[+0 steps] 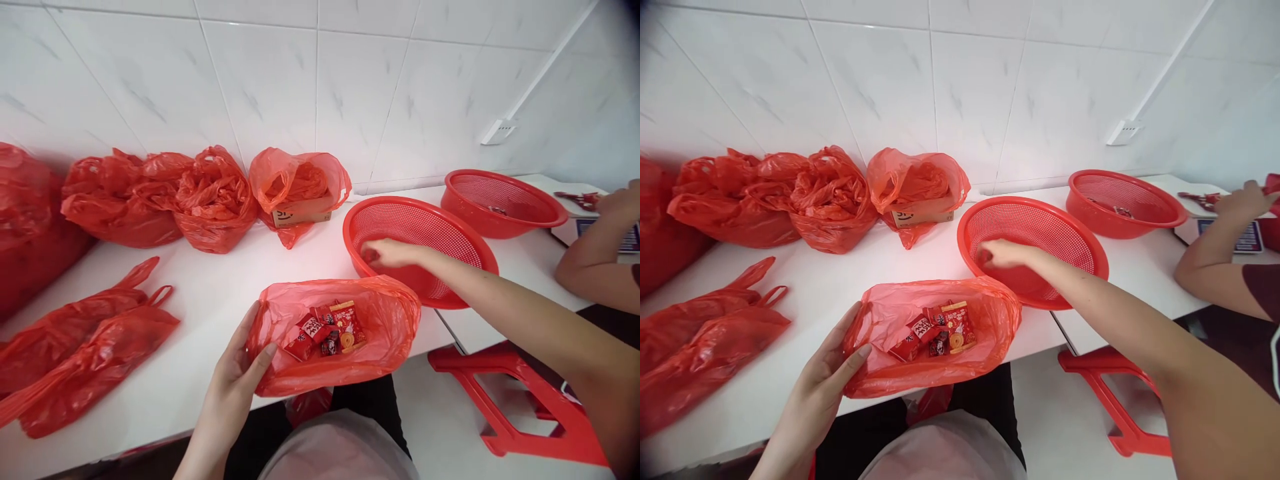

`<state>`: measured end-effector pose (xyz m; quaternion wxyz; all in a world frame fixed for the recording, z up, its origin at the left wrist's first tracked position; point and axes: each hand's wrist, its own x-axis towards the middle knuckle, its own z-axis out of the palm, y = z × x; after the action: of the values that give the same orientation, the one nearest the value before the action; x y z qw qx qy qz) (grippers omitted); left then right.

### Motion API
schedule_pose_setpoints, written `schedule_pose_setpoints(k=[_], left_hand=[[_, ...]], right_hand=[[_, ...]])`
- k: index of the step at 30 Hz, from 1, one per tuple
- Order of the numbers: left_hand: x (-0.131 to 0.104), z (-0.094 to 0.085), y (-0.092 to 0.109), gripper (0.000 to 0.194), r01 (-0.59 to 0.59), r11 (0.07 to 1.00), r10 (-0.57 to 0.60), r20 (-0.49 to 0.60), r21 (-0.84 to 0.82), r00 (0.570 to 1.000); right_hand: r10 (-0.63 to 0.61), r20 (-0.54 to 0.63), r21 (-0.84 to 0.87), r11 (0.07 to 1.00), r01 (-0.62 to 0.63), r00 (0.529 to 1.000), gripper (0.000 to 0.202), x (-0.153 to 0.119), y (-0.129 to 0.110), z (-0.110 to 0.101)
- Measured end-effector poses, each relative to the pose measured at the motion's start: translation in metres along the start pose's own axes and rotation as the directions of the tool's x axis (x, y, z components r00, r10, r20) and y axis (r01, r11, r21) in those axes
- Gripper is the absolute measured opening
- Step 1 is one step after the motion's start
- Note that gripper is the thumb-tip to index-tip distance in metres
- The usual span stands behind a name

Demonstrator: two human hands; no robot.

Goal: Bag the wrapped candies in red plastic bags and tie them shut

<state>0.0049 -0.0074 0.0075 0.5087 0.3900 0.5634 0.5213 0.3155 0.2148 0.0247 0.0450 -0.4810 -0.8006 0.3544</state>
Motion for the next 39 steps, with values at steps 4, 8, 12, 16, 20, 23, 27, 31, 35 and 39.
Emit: schedule_pose_setpoints(k=[4, 8, 12, 16, 20, 23, 27, 31, 35, 39], left_hand=[[0.003, -0.002, -0.002, 0.07, 0.001, 0.999, 0.0, 0.01, -0.037, 1.0], [0.006, 0.0, -0.001, 0.075, 0.007, 0.999, -0.006, 0.02, -0.054, 1.0], [0.004, 0.002, 0.001, 0.08, 0.021, 0.997, -0.019, 0.029, -0.071, 0.999], [-0.001, 0.0, 0.001, 0.077, 0.044, 0.99, -0.045, -0.002, -0.136, 0.999], [-0.01, -0.01, -0.006, 0.07, 0.085, 0.991, -0.087, -0.012, -0.106, 0.996], [-0.016, -0.022, -0.014, 0.05, 0.107, 0.992, -0.106, 0.014, -0.063, 0.994], [-0.015, -0.035, -0.024, 0.026, 0.148, 0.987, -0.146, 0.021, -0.068, 0.989], [-0.004, -0.042, -0.015, 0.027, 0.036, 0.988, -0.052, -0.105, -0.153, 0.993], [0.004, -0.042, 0.025, 0.026, -0.176, 0.946, 0.131, -0.174, -0.272, 0.976], [0.009, -0.034, 0.073, 0.027, -0.42, 0.841, 0.336, -0.279, -0.341, 0.9]], right_hand=[[-0.03, -0.07, 0.519, 0.853, 0.062, 0.997, 0.028, -0.019, -0.035, -0.024], [-0.153, 0.052, 0.624, 0.777, 0.088, 0.987, 0.026, -0.046, -0.087, -0.011], [-0.157, 0.023, 0.401, 0.906, 0.135, 0.987, 0.039, -0.06, -0.121, 0.02], [-0.167, -0.289, 0.067, 0.979, 0.194, 0.943, 0.041, -0.078, -0.126, 0.027], [-0.078, -0.427, -0.142, 0.99, 0.018, 0.901, 0.039, -0.118, -0.104, 0.024], [0.038, -0.468, -0.229, 0.96, -0.163, 0.883, 0.042, -0.149, -0.08, 0.036], [0.173, -0.426, -0.186, 0.944, -0.273, 0.888, 0.036, -0.162, -0.064, 0.06], [0.172, -0.416, -0.153, 0.955, -0.255, 0.893, 0.029, -0.156, -0.075, 0.063], [0.099, -0.662, 0.068, 0.995, -0.072, 0.743, 0.026, -0.154, -0.091, 0.038], [0.041, -0.754, 0.292, 0.915, 0.279, 0.655, 0.026, -0.144, -0.108, 0.011]])
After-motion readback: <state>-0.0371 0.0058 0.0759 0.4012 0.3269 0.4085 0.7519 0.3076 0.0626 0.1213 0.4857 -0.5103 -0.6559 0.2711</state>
